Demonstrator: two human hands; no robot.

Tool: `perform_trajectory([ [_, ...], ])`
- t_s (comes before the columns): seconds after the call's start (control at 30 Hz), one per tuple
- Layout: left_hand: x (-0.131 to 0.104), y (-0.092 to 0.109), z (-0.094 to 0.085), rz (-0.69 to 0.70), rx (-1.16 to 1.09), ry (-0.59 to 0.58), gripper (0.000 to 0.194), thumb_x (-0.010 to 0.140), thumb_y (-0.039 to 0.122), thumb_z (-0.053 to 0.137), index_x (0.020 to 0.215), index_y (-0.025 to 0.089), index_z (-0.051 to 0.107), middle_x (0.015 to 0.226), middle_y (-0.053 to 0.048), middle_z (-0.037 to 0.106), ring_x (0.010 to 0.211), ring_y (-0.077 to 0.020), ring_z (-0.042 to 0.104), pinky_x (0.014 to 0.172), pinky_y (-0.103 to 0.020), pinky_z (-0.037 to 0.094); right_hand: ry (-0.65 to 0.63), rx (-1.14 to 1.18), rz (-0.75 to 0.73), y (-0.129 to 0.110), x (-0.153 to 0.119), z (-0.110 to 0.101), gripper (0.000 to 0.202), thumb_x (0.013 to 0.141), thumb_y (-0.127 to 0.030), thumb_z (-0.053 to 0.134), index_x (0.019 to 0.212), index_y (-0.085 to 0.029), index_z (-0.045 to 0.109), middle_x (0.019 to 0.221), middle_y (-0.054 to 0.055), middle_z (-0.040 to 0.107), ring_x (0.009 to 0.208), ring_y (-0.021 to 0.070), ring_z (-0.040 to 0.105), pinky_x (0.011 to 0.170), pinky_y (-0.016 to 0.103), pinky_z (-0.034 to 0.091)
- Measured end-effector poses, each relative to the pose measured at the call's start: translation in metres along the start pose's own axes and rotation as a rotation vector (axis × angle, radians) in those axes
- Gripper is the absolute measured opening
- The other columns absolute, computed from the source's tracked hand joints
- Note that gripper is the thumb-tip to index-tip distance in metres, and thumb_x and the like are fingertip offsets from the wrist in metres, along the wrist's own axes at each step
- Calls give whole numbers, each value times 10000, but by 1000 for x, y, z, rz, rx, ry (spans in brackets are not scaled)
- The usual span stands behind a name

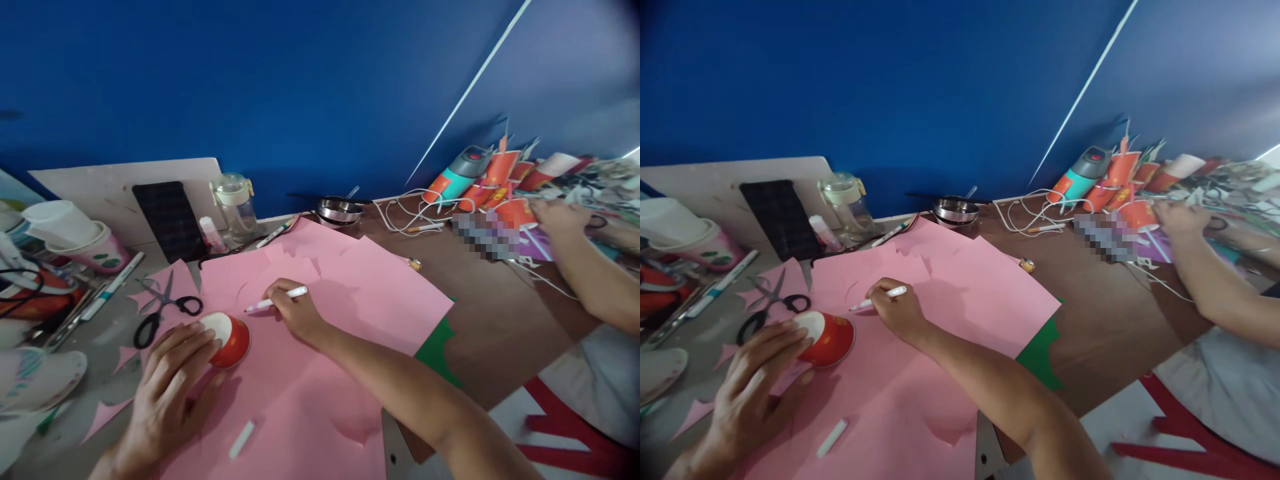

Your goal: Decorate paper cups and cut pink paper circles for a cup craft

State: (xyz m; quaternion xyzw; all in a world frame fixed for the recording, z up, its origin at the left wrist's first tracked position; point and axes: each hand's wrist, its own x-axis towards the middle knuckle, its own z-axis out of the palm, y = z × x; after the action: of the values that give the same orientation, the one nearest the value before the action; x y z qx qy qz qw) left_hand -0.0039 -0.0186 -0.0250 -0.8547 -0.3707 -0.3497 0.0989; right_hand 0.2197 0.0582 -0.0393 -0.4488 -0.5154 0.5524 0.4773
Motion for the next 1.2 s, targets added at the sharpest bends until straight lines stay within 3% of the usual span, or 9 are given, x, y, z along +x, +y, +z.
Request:
perform_trajectory([
  [0.4,-3,-2,-1,-30,4,-32,639,751,119,683,1347,263,503,1096,-118,630,1100,-355,596,970,-591,493,-76,-81,17,3,-2,3,159,804,-266,544,689,-197,630,593,-48,556,556,102,490,514,199,360],
  [0.77,-2,-1,4,8,78,11,746,722,25,715,1393,251,479,1067,-104,647,1088,-320,610,946,-523,527,-66,-27,40,-3,-1,3,153,801,-239,536,676,-198,616,607,-39,597,566,105,560,503,186,378],
  [1.0,-2,-1,5,24,77,27,659,713,8,726,1317,201,546,1058,-121,661,1094,-330,618,939,-503,527,-74,4,55,-5,-1,3,147,786,-225,530,665,-197,608,589,-41,585,583,116,598,520,188,392],
  [1.2,-3,-1,6,5,77,30,645,706,8,741,1287,225,562,1065,-113,660,1107,-326,611,945,-514,526,-67,22,64,-6,-2,4,142,780,-237,539,659,-196,601,585,-44,582,579,115,589,518,190,394],
])
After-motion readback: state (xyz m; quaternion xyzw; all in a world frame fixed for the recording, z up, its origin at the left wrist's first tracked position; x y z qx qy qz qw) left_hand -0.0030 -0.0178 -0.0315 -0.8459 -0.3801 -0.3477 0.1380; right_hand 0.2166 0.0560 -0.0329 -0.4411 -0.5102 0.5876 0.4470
